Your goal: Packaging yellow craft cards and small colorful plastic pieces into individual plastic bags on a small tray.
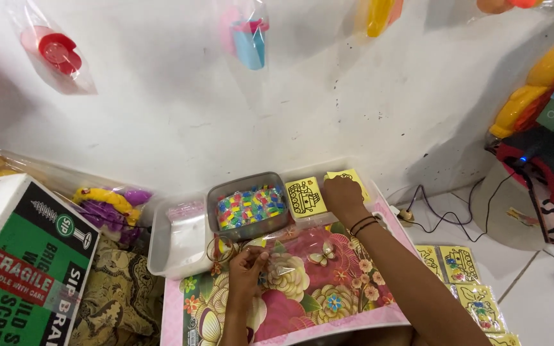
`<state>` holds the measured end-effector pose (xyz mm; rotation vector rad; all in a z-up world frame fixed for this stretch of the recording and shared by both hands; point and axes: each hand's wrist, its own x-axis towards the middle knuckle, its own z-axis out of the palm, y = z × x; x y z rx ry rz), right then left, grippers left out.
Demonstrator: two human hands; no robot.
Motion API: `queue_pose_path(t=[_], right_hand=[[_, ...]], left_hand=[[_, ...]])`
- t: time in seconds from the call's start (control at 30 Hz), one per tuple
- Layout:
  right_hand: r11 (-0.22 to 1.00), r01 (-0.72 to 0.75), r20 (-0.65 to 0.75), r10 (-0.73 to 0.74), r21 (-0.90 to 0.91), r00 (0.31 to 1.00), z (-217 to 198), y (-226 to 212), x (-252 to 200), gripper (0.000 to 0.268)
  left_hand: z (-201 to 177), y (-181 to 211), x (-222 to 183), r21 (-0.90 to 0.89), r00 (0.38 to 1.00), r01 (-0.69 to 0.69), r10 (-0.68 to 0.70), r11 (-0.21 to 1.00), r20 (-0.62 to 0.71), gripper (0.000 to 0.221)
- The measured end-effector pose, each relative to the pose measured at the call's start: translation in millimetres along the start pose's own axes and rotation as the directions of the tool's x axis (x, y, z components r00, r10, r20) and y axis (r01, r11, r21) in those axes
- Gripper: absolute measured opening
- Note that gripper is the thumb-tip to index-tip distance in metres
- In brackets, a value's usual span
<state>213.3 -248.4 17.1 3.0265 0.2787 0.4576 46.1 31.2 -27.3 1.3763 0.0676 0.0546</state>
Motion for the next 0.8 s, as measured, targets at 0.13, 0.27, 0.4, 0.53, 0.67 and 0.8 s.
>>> queue_pose_path(t=[0.13, 0.27, 0.4, 0.53, 0.67, 0.8], right_hand=[[1.0, 0.007, -0.001, -0.007, 0.004, 1.0, -1.4, -0.7, -3.3, 0.011], [0.988, -0.11, -0.015, 0.112, 0.112, 0.994, -12.2, 7.0, -10.1, 0.037], [0.956, -0.194, -0.039, 0.207, 0.219, 0.978, -46.8, 13.6, -25.1, 0.043], [0.894, -0.262, -0.061, 0.304, 0.363, 0.951, -93.5, 12.9, -51.0, 0.048], [0.652, 0.057, -0.356, 0.336, 0.756, 0.872, -109.5, 5.4, -86.4, 0.022], [-0.013, 0.119, -0.101, 0.432, 0.993, 0.896, -98.5, -8.5, -106.2, 0.014]], left_hand=[[-3.4, -8.6, 4.9, -0.048, 0.999, -0.023, 0.024, 0.999, 0.023, 0.018], [-3.2, -3.1, 10.5, 0.047, 0.999, -0.022, 0.02, 0.999, 0.036, 0.018], [-5.9, -9.4, 14.7, 0.073, 0.999, -0.02, 0.017, 0.997, 0.044, 0.017], [-6.1, -7.1, 11.3, 0.038, 0.998, -0.036, 0.034, 0.999, 0.06, 0.019], [-6.6, -2.3, 5.8, 0.021, 0.991, -0.079, 0.076, 0.997, 0.113, 0.018], [-15.3, -24.7, 14.8, 0.073, 0.955, -0.264, 0.25, 0.962, 0.156, 0.02]])
